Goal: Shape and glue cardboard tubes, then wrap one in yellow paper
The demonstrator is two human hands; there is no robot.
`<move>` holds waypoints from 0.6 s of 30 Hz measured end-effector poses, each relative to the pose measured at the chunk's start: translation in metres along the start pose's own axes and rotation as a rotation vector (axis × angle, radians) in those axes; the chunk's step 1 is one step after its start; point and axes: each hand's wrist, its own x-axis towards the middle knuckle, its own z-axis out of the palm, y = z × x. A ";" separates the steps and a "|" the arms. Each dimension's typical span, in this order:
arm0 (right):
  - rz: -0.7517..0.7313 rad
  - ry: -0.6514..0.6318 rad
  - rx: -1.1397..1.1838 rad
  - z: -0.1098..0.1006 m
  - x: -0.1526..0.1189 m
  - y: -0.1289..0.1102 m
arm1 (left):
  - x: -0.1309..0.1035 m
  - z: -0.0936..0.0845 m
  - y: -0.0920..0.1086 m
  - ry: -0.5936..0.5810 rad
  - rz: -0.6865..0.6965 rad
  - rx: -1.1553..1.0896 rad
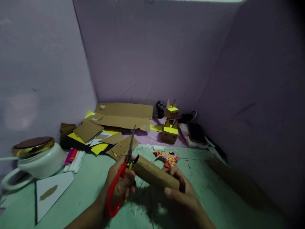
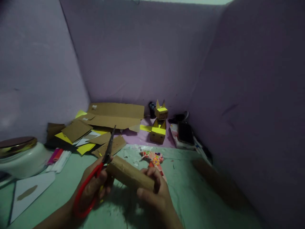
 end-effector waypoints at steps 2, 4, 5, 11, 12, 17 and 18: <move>0.009 -0.122 -0.141 0.000 -0.002 0.004 | 0.000 -0.001 0.004 0.007 0.030 0.026; 0.051 -0.252 -0.261 0.003 -0.005 0.004 | -0.001 -0.002 0.007 -0.024 0.051 0.046; 0.084 -0.313 -0.294 0.006 -0.006 0.002 | -0.002 -0.003 0.008 -0.056 0.060 0.064; 0.181 -0.502 -0.282 0.026 -0.004 -0.016 | -0.014 0.003 0.006 -0.224 0.321 0.493; 0.183 -0.493 -0.301 0.026 -0.002 -0.018 | -0.015 0.004 0.007 -0.215 0.393 0.563; 0.044 -0.337 -0.440 0.018 0.001 -0.024 | -0.015 0.000 0.012 -0.063 0.729 0.845; 0.039 -0.319 -0.447 0.017 0.001 -0.026 | -0.015 -0.002 0.013 -0.064 0.766 0.895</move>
